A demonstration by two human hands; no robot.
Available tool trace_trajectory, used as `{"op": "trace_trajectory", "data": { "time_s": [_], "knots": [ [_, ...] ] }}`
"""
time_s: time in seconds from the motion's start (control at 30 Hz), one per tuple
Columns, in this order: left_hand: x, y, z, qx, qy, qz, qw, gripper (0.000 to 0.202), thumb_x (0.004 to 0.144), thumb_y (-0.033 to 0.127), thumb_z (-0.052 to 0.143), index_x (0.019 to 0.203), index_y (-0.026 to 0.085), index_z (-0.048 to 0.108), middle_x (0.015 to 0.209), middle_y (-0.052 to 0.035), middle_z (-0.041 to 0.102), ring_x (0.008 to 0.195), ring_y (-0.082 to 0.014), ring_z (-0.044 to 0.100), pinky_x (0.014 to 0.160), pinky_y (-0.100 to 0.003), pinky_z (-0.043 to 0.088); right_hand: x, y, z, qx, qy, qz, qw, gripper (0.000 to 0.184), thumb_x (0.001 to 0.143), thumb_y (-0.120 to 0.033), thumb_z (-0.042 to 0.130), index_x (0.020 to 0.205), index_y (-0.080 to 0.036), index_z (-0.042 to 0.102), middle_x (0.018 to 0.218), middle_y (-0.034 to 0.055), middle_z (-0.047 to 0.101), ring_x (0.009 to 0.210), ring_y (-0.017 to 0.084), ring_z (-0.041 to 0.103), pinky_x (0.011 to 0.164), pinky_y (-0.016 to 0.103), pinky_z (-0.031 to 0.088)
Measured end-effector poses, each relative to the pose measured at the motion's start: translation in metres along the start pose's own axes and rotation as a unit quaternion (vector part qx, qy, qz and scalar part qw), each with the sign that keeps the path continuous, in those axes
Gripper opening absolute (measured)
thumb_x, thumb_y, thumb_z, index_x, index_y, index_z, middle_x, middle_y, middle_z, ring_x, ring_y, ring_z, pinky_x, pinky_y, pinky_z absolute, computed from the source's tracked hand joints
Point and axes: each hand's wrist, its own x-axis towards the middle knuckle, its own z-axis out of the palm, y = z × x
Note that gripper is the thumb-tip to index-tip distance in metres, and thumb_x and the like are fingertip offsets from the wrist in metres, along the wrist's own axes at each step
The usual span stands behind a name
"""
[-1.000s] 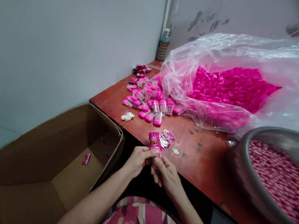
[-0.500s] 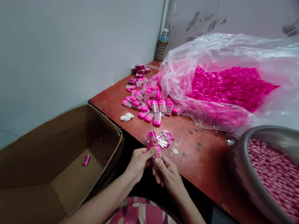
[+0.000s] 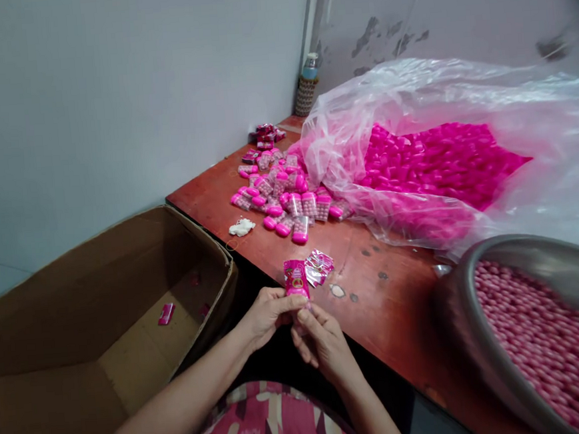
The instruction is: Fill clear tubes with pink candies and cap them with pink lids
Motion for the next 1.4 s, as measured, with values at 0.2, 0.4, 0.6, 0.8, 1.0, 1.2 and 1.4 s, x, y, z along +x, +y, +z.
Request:
{"op": "trace_trajectory", "data": {
  "time_s": [0.2,0.4,0.6,0.8,1.0,1.2,1.4],
  "knots": [
    [0.004,-0.008,0.002,-0.009,0.046,0.007,0.999,0.029,0.055,0.029,0.077,0.067,0.006,0.065,0.059,-0.0060,0.063,0.046,-0.0122,0.056,0.041,-0.022,0.042,0.001,0.005,0.000,-0.203,0.123,-0.078,0.968,0.026,0.081,-0.044,0.049,0.082,-0.018,0.051,0.052,-0.0044,0.051,0.037,0.006,0.045,0.035,0.016,0.034],
    [0.000,-0.012,0.004,-0.020,0.044,0.036,0.998,0.034,0.063,0.039,0.071,0.064,0.007,0.059,0.049,-0.0026,0.057,0.035,-0.0091,0.050,0.035,-0.020,0.039,0.003,0.001,0.000,-0.026,0.014,0.005,1.000,0.031,0.083,-0.048,0.045,0.079,-0.018,0.046,0.055,-0.0037,0.054,0.032,0.005,0.042,0.027,0.013,0.027],
    [-0.001,-0.012,0.003,-0.024,0.056,0.073,0.996,0.034,0.068,0.041,0.066,0.062,0.009,0.054,0.053,-0.0014,0.056,0.034,-0.0076,0.046,0.029,-0.019,0.037,0.004,0.003,0.005,-0.044,0.012,0.007,0.999,0.031,0.083,-0.048,0.046,0.083,-0.017,0.046,0.057,-0.0039,0.054,0.035,0.005,0.045,0.029,0.012,0.031],
    [-0.003,-0.026,0.008,-0.019,0.088,0.077,0.993,0.034,0.065,0.041,0.068,0.062,0.010,0.056,0.043,0.0030,0.048,0.029,-0.0058,0.040,0.026,-0.017,0.031,-0.001,0.012,0.006,-0.132,0.083,-0.039,0.987,0.029,0.082,-0.046,0.047,0.081,-0.017,0.049,0.047,-0.0069,0.049,0.031,0.005,0.040,0.029,0.013,0.029],
    [-0.004,-0.020,0.005,-0.064,0.101,0.101,0.988,0.031,0.068,0.039,0.066,0.065,0.009,0.059,0.050,0.0007,0.053,0.037,-0.0065,0.044,0.035,-0.019,0.037,-0.005,0.008,0.002,0.020,0.047,-0.033,0.998,0.031,0.082,-0.041,0.051,0.103,-0.019,0.045,0.073,0.0000,0.061,0.051,0.009,0.057,0.042,0.018,0.044],
    [-0.006,-0.019,0.007,-0.054,0.110,0.094,0.988,0.032,0.068,0.039,0.067,0.070,0.007,0.064,0.047,0.0014,0.051,0.036,-0.0040,0.039,0.037,-0.018,0.031,-0.007,0.012,0.011,0.123,0.091,-0.037,0.988,0.023,0.077,-0.035,0.061,0.086,-0.017,0.050,0.067,-0.0003,0.063,0.049,0.009,0.057,0.045,0.019,0.046],
    [-0.006,-0.022,0.005,-0.057,0.097,0.101,0.988,0.028,0.068,0.036,0.067,0.064,0.008,0.061,0.051,0.0009,0.052,0.040,-0.0042,0.042,0.040,-0.017,0.032,-0.012,0.010,0.015,0.109,0.128,-0.038,0.985,0.024,0.076,-0.034,0.062,0.086,-0.016,0.049,0.069,0.0015,0.065,0.050,0.010,0.059,0.045,0.020,0.048]
  ]
}}
